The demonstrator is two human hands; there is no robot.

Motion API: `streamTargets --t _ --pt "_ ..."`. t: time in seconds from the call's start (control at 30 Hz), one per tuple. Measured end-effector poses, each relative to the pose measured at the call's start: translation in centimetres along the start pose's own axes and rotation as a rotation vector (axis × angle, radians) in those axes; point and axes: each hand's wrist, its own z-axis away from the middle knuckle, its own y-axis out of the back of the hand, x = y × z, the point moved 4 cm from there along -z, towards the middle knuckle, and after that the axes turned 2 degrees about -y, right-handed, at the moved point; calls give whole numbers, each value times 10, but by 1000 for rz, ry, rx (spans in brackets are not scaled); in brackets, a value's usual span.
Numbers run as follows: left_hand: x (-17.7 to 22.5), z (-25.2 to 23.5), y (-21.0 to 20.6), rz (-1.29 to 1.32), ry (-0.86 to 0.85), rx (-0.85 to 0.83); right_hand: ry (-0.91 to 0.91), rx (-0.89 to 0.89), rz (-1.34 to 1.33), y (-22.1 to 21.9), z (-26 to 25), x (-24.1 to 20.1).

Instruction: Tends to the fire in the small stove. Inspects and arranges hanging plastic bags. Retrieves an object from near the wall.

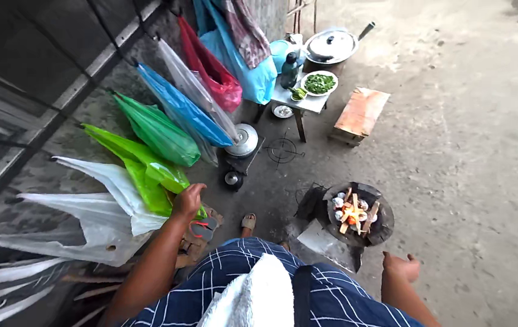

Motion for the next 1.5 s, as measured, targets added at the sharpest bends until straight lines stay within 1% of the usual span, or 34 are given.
streamTargets --t 0.07,0.13,0.17,0.23,0.27,0.37,0.43,0.5,0.63,0.7,0.77,0.87,0.9,0.97,1.03,1.1,1.17,1.2,1.27,1.4,1.5 --pt "-10 1 5 15 65 13 31 -19 60 1 -1 -11" --pt "-17 4 4 39 87 45 42 -50 136 1 -1 -25" --pt "-20 6 2 45 89 47 55 -48 135 0 1 -30" --pt "-20 10 -4 46 102 -2 92 -31 94 -1 5 -40" --pt "-21 12 -7 31 85 -6 102 -31 80 -3 6 -44" --pt "-24 21 -18 -18 -48 98 113 -43 114 -9 5 -53" --pt "-25 29 -22 -55 -70 111 114 -59 130 -12 4 -57" --pt "-29 40 -25 -77 -2 38 143 -58 92 -15 3 -60" --pt "-42 60 -29 -106 257 -242 134 -6 82 -19 3 -65" --pt "-47 68 -39 -125 353 -395 132 -12 79 -20 6 -67" --pt "-50 74 -51 -121 377 -487 137 -12 68 -24 5 -69" --pt "-43 73 -52 -87 393 -537 151 -31 66 -28 9 -73" --pt "-42 70 -45 -52 393 -501 161 -32 67 -29 10 -76" --pt "-47 64 -21 107 410 -304 186 -40 53 -29 11 -80" --pt "-65 55 16 266 458 -50 206 -52 27 -27 16 -86" --pt "-83 47 63 393 520 163 219 -58 20 -21 23 -92" --pt "-101 38 108 428 527 306 239 -24 15 -14 24 -97" --pt "-106 34 126 431 516 355 253 -1 8 -12 20 -99" --pt "-108 25 147 461 485 426 278 44 -13 -8 14 -105" --pt "-109 4 171 517 427 536 344 61 -6 -5 24 -120" --pt "-118 -18 208 487 403 636 368 69 22 -3 37 -133"
